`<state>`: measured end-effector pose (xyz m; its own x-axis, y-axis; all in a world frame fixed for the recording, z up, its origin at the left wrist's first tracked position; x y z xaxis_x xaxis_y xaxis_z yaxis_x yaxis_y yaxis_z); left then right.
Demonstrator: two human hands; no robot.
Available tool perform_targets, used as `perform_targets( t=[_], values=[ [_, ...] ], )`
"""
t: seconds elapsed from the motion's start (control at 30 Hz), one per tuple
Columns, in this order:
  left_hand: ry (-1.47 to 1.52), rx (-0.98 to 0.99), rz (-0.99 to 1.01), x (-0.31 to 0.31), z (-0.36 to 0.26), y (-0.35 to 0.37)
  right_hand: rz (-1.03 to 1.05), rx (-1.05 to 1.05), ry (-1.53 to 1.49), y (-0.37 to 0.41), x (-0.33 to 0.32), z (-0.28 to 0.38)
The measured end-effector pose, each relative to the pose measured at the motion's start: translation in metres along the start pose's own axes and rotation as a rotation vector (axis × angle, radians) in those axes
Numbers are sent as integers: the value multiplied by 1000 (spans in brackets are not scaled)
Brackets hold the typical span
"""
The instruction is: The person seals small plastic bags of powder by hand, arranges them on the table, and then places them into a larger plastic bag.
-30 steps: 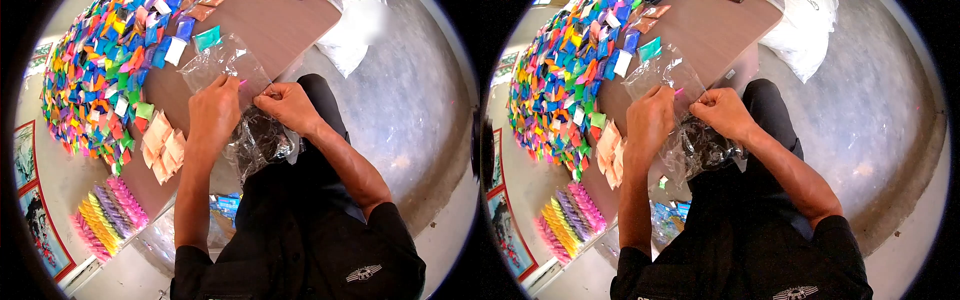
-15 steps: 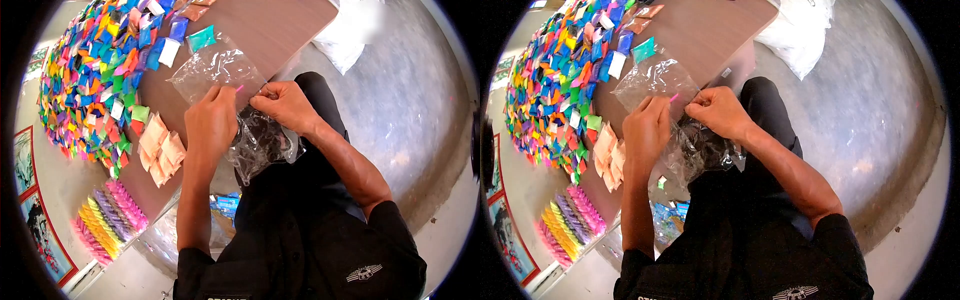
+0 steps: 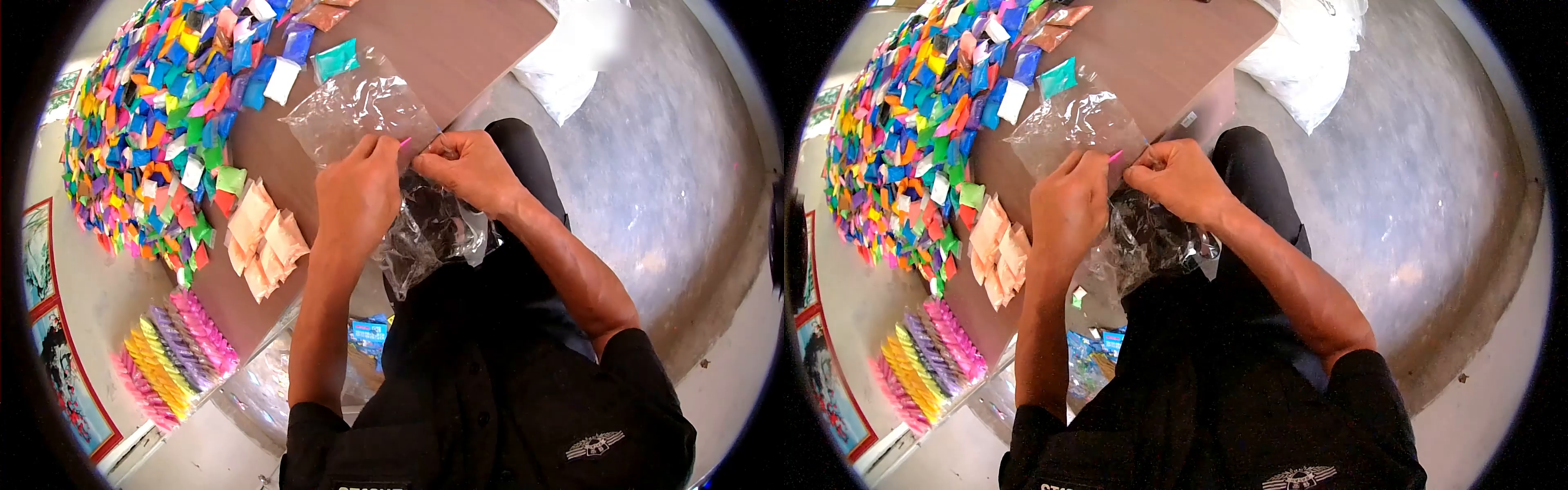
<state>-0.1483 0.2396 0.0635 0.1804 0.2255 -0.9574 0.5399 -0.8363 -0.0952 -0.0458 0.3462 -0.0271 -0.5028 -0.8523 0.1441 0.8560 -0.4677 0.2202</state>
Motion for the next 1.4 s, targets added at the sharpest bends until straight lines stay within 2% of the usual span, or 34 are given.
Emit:
perform_targets(
  t=[0.1,0.23,0.3,0.33,0.4,0.47,0.53,0.6,0.63,0.7,0.73,0.77,0.8,0.83,0.87,0.93,0.97,1.0,1.07,1.1,1.13,1.17,1.2,1.23,1.3,1.37,1.4],
  values=[
    [-55,-59,-18,-3,8,-12,-9,11,14,1,0,1],
    [-104,-9,-16,-7,12,-14,-2,31,33,5,-2,6],
    [154,-73,-150,-18,10,0,4,-101,2,7,-5,11],
    [161,-72,-163,-22,9,7,5,-109,13,11,-11,16],
    [409,-194,-334,-40,18,24,-109,-126,39,22,-36,40],
    [433,-238,-383,-52,29,46,-192,-193,171,39,-68,75],
    [457,-281,-432,-62,41,70,-346,-437,313,67,-97,124],
    [517,-448,-455,-69,58,97,-614,-788,330,109,-109,180],
    [652,-561,-482,-64,74,109,-603,-812,330,104,-119,172],
    [672,-586,-590,-80,83,122,-506,-869,810,87,-134,153],
    [685,-624,-665,-89,91,133,-508,-893,810,93,-141,159],
    [534,-545,-732,-98,110,145,-521,-861,777,100,-146,165],
    [537,-544,-778,-106,122,150,-515,-853,746,96,-146,178],
    [551,-593,-842,-115,130,166,-675,-1004,258,112,-124,203],
    [564,-627,-888,-126,138,180,-552,-825,193,144,-65,258],
    [576,-636,-896,-127,175,197,-199,-687,950,98,-89,202],
    [589,-672,-878,-119,198,207,-167,-499,938,87,-92,196],
    [599,-657,-887,-114,220,215,-180,-512,944,91,-92,200],
    [400,-816,-919,-97,261,240,-546,-606,723,105,-114,213],
    [399,-815,-921,-89,278,256,-305,-703,936,101,-116,193],
    [193,-845,-894,-85,292,266,-168,-739,898,108,-91,193],
    [-7,-868,-866,-83,298,268,-288,-680,716,114,-99,186],
    [3,-867,-866,-79,297,268,-392,-619,538,115,-106,179],
    [-67,-837,-863,-76,294,270,-390,-617,547,117,-110,178],
    [-139,-792,-852,-79,291,272,-525,-569,243,125,-129,167],
    [-183,-830,-709,-79,291,266,-523,-530,227,128,-133,153],
    [-177,-827,-709,-78,290,265,-512,-492,213,129,-135,148]
  ],
)
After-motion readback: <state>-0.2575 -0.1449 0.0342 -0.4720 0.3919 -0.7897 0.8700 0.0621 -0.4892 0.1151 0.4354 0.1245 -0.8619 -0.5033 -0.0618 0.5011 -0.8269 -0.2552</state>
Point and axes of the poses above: each hand's wrist, its own y-axis away from the middle knuckle, its own x-axis out of the palm, z = x × y, the point moved 5 cm from there along -y, towards the middle knuckle, and after that the axes turned 11 degrees about -x, right-handed, at the moved point
